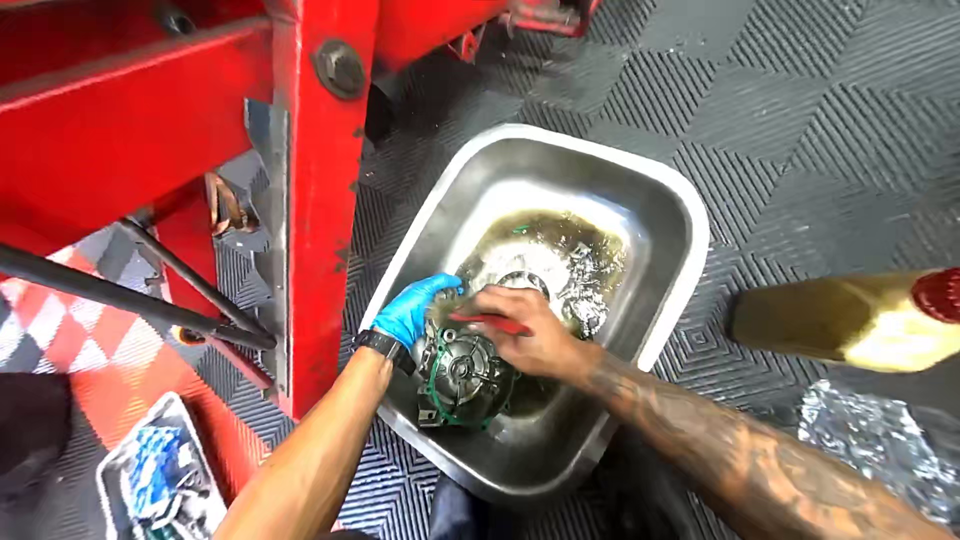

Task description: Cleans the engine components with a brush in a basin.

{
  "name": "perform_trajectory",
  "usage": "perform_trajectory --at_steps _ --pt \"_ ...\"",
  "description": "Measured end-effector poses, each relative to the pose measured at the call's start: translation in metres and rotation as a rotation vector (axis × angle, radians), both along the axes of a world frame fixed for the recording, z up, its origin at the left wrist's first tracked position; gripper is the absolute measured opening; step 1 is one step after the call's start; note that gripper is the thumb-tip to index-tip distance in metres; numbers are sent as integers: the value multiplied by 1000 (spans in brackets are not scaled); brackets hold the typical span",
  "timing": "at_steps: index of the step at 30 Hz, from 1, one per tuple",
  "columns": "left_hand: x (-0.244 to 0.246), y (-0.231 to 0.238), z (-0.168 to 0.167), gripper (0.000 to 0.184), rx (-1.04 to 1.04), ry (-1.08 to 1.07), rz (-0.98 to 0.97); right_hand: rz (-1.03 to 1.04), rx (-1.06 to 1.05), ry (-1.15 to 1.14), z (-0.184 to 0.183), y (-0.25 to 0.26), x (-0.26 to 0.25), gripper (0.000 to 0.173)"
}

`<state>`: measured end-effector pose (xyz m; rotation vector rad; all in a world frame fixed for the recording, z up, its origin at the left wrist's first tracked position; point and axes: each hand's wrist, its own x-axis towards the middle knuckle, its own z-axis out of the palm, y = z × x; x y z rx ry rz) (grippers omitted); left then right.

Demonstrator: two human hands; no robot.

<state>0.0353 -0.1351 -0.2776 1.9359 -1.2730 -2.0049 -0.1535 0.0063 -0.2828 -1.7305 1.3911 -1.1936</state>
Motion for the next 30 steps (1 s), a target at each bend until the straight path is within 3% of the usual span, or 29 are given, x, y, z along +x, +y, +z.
perform_trajectory --at_steps 4,7,10,14,16,19,21,23,25,27,30 --pt "-4 1 1 22 -13 -34 50 -48 39 145 -7 -6 -19 21" --pt "-4 1 -3 22 26 -17 33 5 28 9 12 3 1 23" --pt "-4 -1 -1 23 3 -10 30 -44 105 136 -7 -17 -15 21" --pt "-2 5 -1 21 17 5 19 -35 54 50 17 4 -5 23" --pt "-2 4 0 20 3 -3 52 -29 151 217 10 -2 -20 27" --pt "2 2 -3 20 11 12 89 -93 348 394 7 -1 -37 16" --pt "7 4 -3 21 26 10 89 93 557 524 8 20 -29 15" --pt "7 4 0 21 26 19 103 435 756 617 2 35 -24 19" --pt "8 7 3 22 15 34 127 565 792 661 3 42 -23 24" --pt "10 10 10 24 -8 61 165 434 761 737 9 41 -36 19" --pt "13 8 28 34 -107 109 207 62 531 733 16 33 -62 18"
